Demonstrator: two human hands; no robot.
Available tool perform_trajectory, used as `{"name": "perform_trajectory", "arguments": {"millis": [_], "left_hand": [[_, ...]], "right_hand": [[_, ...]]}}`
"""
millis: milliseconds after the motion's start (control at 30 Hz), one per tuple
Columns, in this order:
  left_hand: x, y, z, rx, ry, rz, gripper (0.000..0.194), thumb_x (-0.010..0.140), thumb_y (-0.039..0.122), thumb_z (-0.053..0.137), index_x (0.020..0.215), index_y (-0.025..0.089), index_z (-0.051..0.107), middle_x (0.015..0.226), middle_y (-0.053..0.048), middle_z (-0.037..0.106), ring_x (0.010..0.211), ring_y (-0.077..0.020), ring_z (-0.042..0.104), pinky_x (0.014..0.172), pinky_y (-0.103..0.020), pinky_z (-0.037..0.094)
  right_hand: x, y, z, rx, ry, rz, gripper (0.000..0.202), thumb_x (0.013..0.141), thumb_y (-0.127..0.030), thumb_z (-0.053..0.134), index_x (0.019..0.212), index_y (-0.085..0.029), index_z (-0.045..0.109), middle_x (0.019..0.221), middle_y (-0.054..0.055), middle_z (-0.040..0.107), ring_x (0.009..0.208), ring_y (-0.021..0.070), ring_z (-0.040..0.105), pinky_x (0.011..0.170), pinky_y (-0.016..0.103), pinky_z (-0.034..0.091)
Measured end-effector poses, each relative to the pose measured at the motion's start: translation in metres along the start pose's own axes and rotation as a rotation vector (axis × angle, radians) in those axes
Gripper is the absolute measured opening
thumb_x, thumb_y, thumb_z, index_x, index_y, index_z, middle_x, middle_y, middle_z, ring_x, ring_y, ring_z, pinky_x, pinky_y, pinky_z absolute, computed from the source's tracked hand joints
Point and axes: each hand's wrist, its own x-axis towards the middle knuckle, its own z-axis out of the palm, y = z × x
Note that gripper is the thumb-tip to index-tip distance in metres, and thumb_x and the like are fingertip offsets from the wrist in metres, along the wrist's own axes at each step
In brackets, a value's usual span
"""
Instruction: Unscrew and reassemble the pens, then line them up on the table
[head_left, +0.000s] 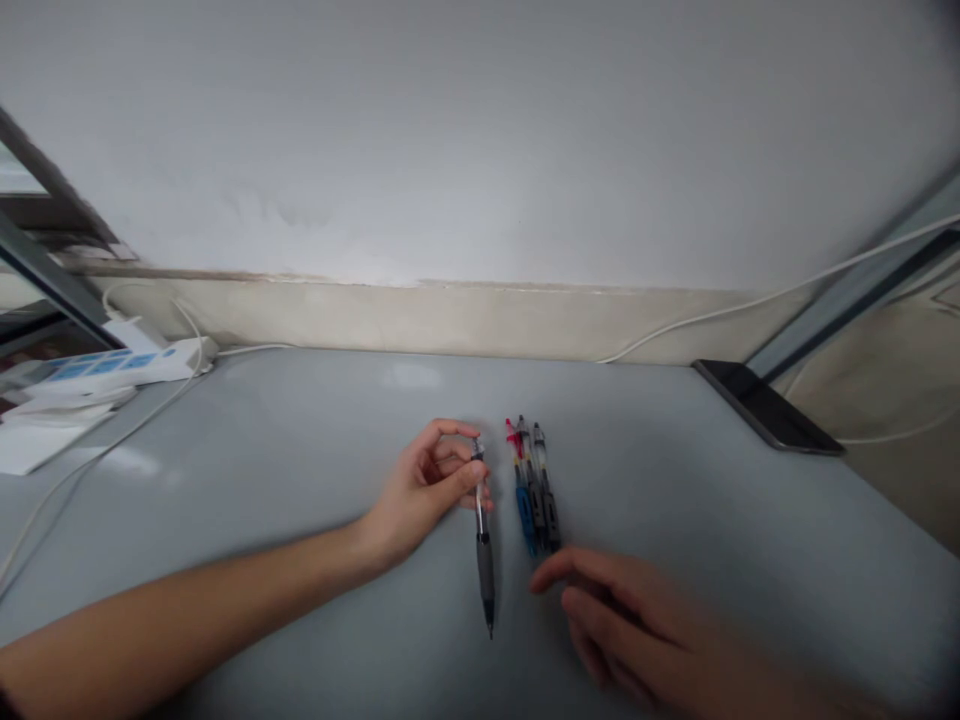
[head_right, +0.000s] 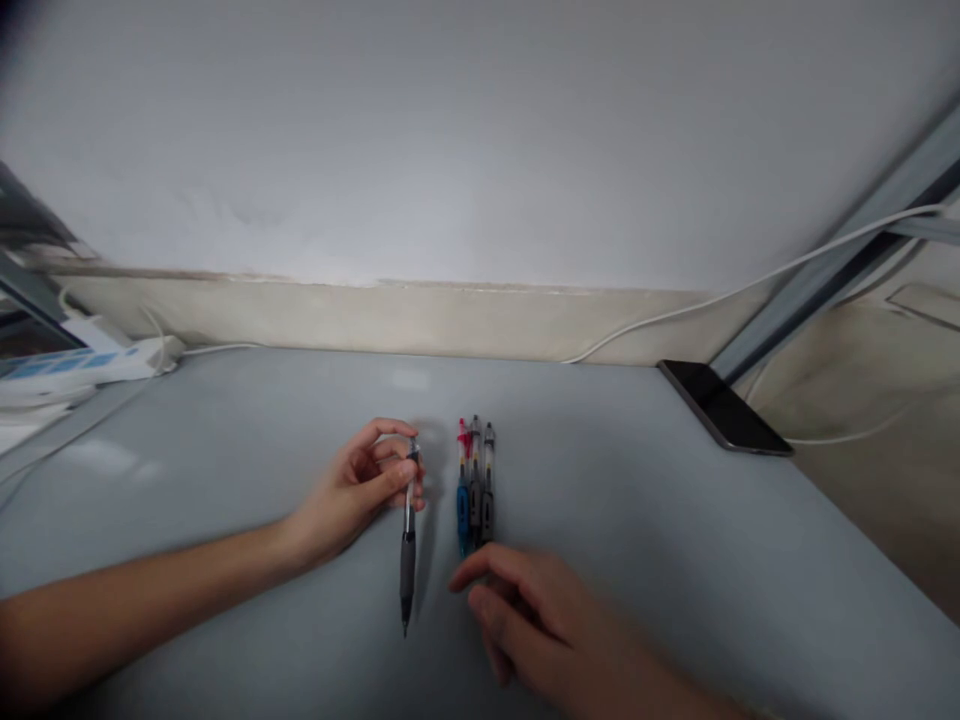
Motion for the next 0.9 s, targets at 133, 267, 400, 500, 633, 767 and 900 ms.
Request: {"name": "perform_trajectory", "arguments": {"millis": [133, 267, 400, 500, 633, 767, 900], "left_hand": [[0.0002, -0.0004, -0.0004, 0.005, -0.002, -0.005, 0.034, 0.079, 0.025, 0.088, 0.103, 0.019, 0.065, 0.078, 0.004, 0.065, 0.066, -0.0115, 0.067, 0.065, -0.031, 0.066], [-0.0007, 0.0024, 0.0011, 0.0, -0.004, -0.009, 0.036, 0.081, 0.025, 0.087, 0.106, 0.021, 0.062, 0.078, 0.005, 0.065, 0.067, -0.011, 0.067, 0.066, -0.029, 0.065], [-0.0013, 0.0038, 0.0016, -0.016, -0.016, -0.012, 0.04, 0.082, 0.025, 0.086, 0.107, 0.024, 0.056, 0.079, 0.006, 0.065, 0.068, -0.0105, 0.067, 0.067, -0.028, 0.064], [-0.0012, 0.0029, 0.0006, -0.018, -0.034, -0.014, 0.037, 0.082, 0.026, 0.086, 0.104, 0.023, 0.056, 0.08, 0.005, 0.065, 0.068, -0.0103, 0.067, 0.067, -0.028, 0.064], [-0.0005, 0.002, -0.0009, -0.019, -0.038, -0.015, 0.037, 0.081, 0.026, 0.087, 0.103, 0.022, 0.058, 0.078, 0.005, 0.064, 0.067, -0.0108, 0.066, 0.065, -0.029, 0.065], [0.0, 0.0023, -0.0013, -0.017, -0.046, -0.023, 0.036, 0.079, 0.025, 0.088, 0.1, 0.02, 0.059, 0.076, 0.005, 0.062, 0.065, -0.0109, 0.065, 0.065, -0.031, 0.065], [-0.0002, 0.0029, -0.0009, -0.022, -0.041, -0.021, 0.036, 0.081, 0.025, 0.087, 0.098, 0.021, 0.056, 0.077, 0.006, 0.062, 0.066, -0.0101, 0.065, 0.066, -0.029, 0.065]], "right_hand": [[-0.0001, 0.0015, -0.0006, -0.012, -0.007, -0.017, 0.035, 0.105, -0.047, 0.045, 0.119, -0.022, 0.064, 0.069, -0.004, 0.056, 0.057, 0.0147, 0.045, 0.053, 0.025, 0.038], [-0.0009, -0.0015, -0.0014, -0.022, 0.002, -0.01, 0.035, 0.105, -0.046, 0.044, 0.12, -0.021, 0.064, 0.069, -0.004, 0.055, 0.058, 0.0152, 0.046, 0.054, 0.026, 0.039], [-0.002, -0.0032, -0.0015, -0.009, -0.004, 0.015, 0.038, 0.103, -0.048, 0.045, 0.121, -0.021, 0.064, 0.069, -0.003, 0.055, 0.057, 0.0153, 0.045, 0.051, 0.025, 0.038], [-0.0018, -0.0021, -0.0012, 0.009, 0.001, -0.01, 0.038, 0.102, -0.051, 0.047, 0.119, -0.021, 0.064, 0.067, -0.004, 0.055, 0.057, 0.0149, 0.046, 0.052, 0.025, 0.038], [-0.0018, -0.0014, -0.0019, 0.003, -0.001, -0.009, 0.038, 0.102, -0.05, 0.046, 0.119, -0.021, 0.064, 0.067, -0.004, 0.054, 0.057, 0.0147, 0.045, 0.051, 0.024, 0.038], [-0.0027, -0.002, -0.0023, -0.001, -0.003, -0.01, 0.037, 0.103, -0.05, 0.046, 0.119, -0.022, 0.065, 0.068, -0.004, 0.055, 0.057, 0.0144, 0.045, 0.051, 0.024, 0.038], [-0.0022, -0.0029, -0.0008, 0.006, 0.015, 0.007, 0.038, 0.102, -0.053, 0.048, 0.117, -0.023, 0.066, 0.069, -0.003, 0.056, 0.057, 0.0145, 0.046, 0.05, 0.024, 0.039]]}}
